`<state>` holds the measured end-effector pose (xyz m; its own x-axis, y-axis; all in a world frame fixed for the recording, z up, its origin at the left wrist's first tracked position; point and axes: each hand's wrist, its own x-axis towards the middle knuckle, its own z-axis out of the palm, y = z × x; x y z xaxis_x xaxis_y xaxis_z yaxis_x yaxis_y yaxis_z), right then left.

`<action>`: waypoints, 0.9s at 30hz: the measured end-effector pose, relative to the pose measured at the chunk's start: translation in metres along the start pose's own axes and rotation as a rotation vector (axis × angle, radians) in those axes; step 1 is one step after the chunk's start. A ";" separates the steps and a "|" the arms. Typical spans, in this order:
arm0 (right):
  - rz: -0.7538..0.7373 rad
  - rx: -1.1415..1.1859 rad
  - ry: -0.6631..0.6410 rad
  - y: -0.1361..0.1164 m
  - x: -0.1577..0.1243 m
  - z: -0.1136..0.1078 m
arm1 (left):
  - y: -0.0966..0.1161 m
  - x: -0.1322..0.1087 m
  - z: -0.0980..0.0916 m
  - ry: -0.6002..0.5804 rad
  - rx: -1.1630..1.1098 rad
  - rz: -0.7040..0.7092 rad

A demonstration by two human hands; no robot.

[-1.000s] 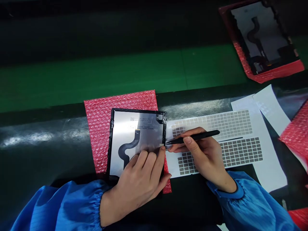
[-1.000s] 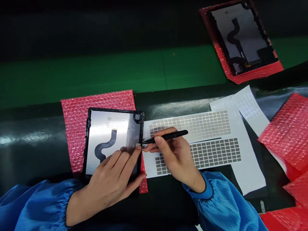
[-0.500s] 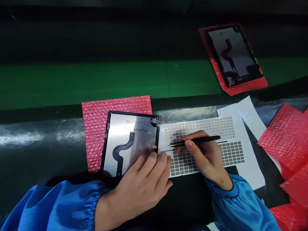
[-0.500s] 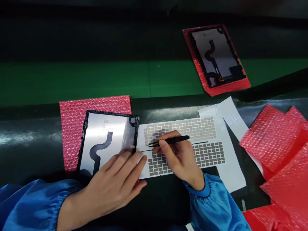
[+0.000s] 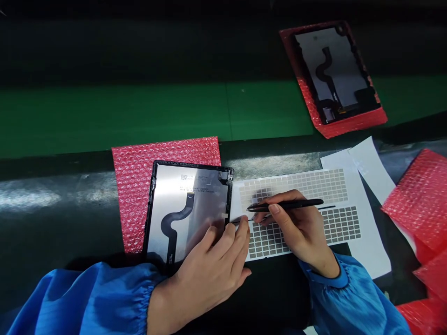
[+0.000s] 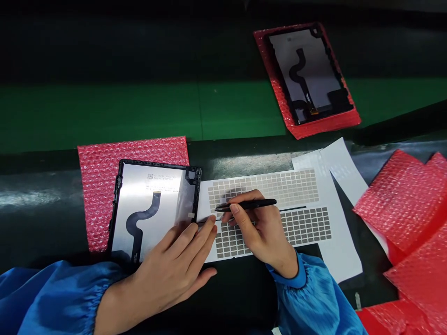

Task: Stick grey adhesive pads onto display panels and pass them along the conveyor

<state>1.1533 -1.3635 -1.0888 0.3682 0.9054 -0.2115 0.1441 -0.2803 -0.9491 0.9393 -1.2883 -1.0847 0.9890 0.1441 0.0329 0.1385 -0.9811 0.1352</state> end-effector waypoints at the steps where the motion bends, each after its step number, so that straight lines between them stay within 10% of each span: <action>1: 0.000 -0.006 0.001 0.000 0.000 0.000 | 0.000 0.000 0.000 -0.005 0.000 0.001; 27: 0.053 0.169 0.167 -0.017 0.004 0.006 | -0.003 -0.001 -0.007 -0.010 -0.055 -0.003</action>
<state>1.1470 -1.3534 -1.0747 0.5198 0.8215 -0.2341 -0.0298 -0.2565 -0.9661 0.9377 -1.2848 -1.0781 0.9891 0.1453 0.0229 0.1384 -0.9720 0.1897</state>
